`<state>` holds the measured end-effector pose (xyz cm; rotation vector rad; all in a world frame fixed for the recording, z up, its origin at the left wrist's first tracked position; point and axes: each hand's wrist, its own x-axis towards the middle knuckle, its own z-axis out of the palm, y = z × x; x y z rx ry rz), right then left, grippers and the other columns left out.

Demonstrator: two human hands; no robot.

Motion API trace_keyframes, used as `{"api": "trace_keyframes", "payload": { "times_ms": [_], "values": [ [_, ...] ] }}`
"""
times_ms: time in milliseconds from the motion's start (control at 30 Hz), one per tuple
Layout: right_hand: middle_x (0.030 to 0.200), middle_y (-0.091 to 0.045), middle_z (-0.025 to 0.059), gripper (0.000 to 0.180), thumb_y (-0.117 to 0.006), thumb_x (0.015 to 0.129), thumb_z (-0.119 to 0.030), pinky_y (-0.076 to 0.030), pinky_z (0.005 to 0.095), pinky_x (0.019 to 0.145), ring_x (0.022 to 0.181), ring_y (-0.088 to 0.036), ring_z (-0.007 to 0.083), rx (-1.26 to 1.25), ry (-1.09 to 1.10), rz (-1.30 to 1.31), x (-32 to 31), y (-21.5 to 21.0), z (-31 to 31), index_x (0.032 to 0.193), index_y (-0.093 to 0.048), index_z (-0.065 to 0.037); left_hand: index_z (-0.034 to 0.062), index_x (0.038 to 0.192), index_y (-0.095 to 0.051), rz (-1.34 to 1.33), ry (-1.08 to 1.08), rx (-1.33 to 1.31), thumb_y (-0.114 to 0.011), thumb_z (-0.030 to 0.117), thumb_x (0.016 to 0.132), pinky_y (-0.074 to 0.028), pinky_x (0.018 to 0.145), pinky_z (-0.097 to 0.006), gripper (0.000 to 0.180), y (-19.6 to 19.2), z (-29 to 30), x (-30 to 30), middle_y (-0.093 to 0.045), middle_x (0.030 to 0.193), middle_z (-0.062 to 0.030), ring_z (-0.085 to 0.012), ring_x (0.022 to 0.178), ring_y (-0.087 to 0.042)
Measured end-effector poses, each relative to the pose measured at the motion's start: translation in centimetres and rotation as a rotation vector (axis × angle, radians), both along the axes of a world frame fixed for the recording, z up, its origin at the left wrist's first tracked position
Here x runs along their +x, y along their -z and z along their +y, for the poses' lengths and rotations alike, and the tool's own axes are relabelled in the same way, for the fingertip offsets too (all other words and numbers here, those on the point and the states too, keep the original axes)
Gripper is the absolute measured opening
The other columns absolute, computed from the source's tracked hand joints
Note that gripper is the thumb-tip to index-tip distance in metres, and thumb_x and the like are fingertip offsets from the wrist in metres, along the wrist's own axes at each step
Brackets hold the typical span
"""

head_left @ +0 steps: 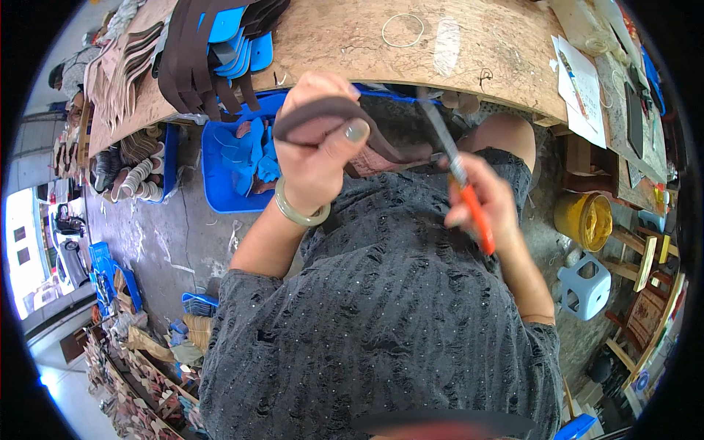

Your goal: The person is trimming and assembling shoe insoles and outsoles using scissors.

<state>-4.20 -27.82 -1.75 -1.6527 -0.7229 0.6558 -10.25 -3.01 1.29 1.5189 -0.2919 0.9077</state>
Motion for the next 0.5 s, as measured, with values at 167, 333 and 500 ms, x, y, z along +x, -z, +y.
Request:
{"api": "trace_keyframes", "payload": {
  "times_ms": [167, 333, 500],
  "values": [
    [0.1, -0.065, 0.0179, 0.048, -0.066, 0.082, -0.038, -0.05, 0.0401, 0.077, 0.094, -0.064, 0.0306, -0.417, 0.372, -0.873, 13.9, 1.3, 1.5, 0.125, -0.056, -0.019, -0.0017, 0.098, -0.058, 0.176, 0.14, -0.534, -0.061, 0.014, 0.088, -0.046, 0.084, -0.033, 0.019, -0.4, -0.8, 0.4, -0.061, 0.095, -0.0091, -0.0196, 0.089, -0.059],
    [0.102, -0.065, 0.0165, 0.037, -0.062, 0.084, -0.03, -0.05, 0.0417, 0.08, 0.095, -0.063, 0.0334, -0.868, 0.337, -0.981, 20.4, -0.5, 4.0, 0.118, -0.061, -0.016, 0.0009, 0.095, -0.059, 0.175, 0.294, -0.862, -0.057, 0.015, 0.092, -0.049, 0.085, -0.038, 0.015, 0.1, -0.5, 1.0, -0.062, 0.092, -0.0077, -0.019, 0.084, -0.061],
    [0.096, -0.068, 0.0138, 0.026, -0.062, 0.086, -0.028, -0.051, 0.0354, 0.077, 0.085, -0.065, 0.027, -0.363, 0.299, -1.094, 17.6, -1.8, 6.0, 0.104, -0.069, -0.011, 0.0043, 0.095, -0.058, 0.216, 0.244, -0.849, -0.055, 0.017, 0.093, -0.045, 0.092, -0.041, 0.013, 0.5, 0.3, 1.0, -0.059, 0.091, -0.0059, -0.017, 0.083, -0.058]
  ]
}}
